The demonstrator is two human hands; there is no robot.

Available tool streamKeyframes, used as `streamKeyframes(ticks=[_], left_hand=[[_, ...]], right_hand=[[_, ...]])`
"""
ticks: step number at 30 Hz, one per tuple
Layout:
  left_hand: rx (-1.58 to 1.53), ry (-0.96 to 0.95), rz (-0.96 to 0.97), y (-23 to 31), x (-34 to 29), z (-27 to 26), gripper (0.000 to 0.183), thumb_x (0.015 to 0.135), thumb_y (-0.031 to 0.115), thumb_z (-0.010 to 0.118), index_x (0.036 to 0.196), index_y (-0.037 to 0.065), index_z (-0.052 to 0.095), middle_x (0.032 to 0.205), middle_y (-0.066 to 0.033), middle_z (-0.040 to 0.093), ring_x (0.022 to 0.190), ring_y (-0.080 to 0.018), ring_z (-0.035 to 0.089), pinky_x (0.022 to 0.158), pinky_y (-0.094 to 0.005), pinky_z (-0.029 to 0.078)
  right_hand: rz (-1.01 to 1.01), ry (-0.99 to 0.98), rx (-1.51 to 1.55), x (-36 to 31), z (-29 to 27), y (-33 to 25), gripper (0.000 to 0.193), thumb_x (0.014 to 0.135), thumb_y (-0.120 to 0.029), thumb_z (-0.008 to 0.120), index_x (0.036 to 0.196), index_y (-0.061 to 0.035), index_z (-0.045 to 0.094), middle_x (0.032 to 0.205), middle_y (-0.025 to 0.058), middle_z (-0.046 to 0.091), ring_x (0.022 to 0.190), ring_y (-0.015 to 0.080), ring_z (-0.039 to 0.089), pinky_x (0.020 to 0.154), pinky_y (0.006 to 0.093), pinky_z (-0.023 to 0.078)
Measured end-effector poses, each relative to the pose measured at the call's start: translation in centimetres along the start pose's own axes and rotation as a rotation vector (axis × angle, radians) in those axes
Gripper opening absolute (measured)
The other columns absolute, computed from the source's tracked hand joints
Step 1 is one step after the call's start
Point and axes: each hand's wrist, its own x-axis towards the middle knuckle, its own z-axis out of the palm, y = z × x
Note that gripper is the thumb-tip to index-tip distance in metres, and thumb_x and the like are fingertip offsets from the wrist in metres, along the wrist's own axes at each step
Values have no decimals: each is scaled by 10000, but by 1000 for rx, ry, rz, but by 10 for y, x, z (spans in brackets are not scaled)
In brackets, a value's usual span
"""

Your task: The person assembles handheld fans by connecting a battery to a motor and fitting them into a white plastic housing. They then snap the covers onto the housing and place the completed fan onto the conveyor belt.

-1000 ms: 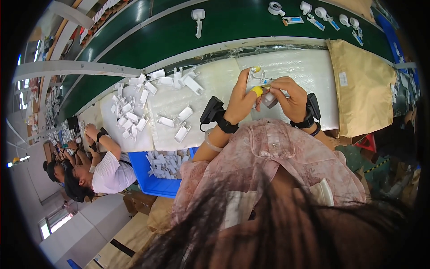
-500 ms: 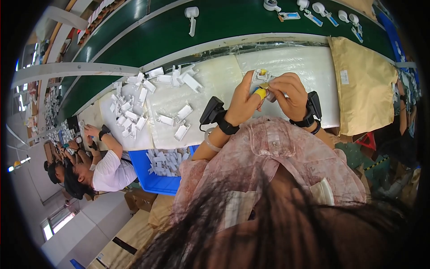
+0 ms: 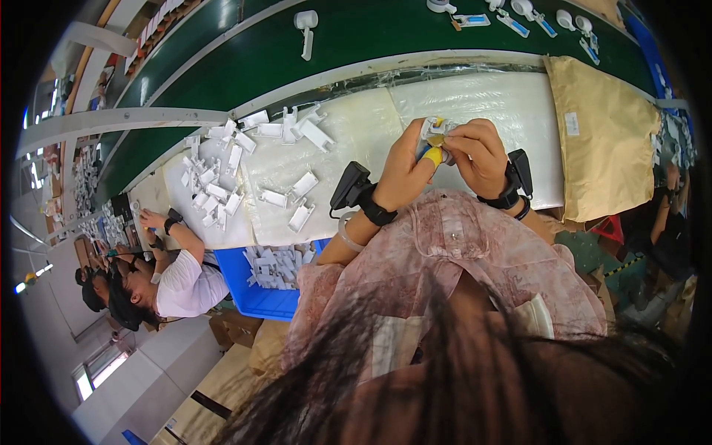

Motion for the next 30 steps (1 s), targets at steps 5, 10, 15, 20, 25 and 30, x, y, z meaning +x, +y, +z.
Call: streamKeyframes(ticks=[5,10,15,20,25,30], left_hand=[[178,15,33,1,-1,-2,437,775,15,461,1210,-16,466,935,-133,586,754,-215,585,684,-303,475],[322,44,141,1,1,-1,462,753,9,461,1212,-39,465,1013,-207,562,939,-355,557,873,-364,438],[10,-31,57,-9,1,-7,484,757,6,480,1239,-40,458,1044,-162,576,938,-255,568,865,-327,442],[89,12,62,-12,2,-2,411,847,68,526,1242,-30,468,1038,-137,583,936,-215,570,846,-310,448],[128,49,51,-16,3,0,368,911,138,547,1239,-16,479,1028,-134,585,909,-222,583,812,-308,458],[168,42,60,-18,2,-1,327,914,119,530,1210,-15,501,985,-142,582,873,-252,589,770,-315,463]], right_hand=[[-14,-27,-10,2,-1,-2,308,678,96,714,948,-31,641,937,89,615,814,265,566,715,342,467],[-6,-18,-13,2,1,-2,304,669,112,704,935,-20,639,932,98,612,824,269,563,714,344,468],[61,-24,15,6,1,-4,290,633,77,728,885,-41,643,900,86,608,792,281,557,709,353,458],[63,-35,-3,4,1,-3,289,635,74,731,887,-36,640,900,86,609,792,276,559,710,354,456],[64,-24,3,3,2,-1,285,638,70,732,885,-35,639,895,85,609,793,273,560,711,353,455],[70,-41,5,2,1,-2,280,642,70,730,883,-37,635,891,83,609,795,275,561,713,353,455]])
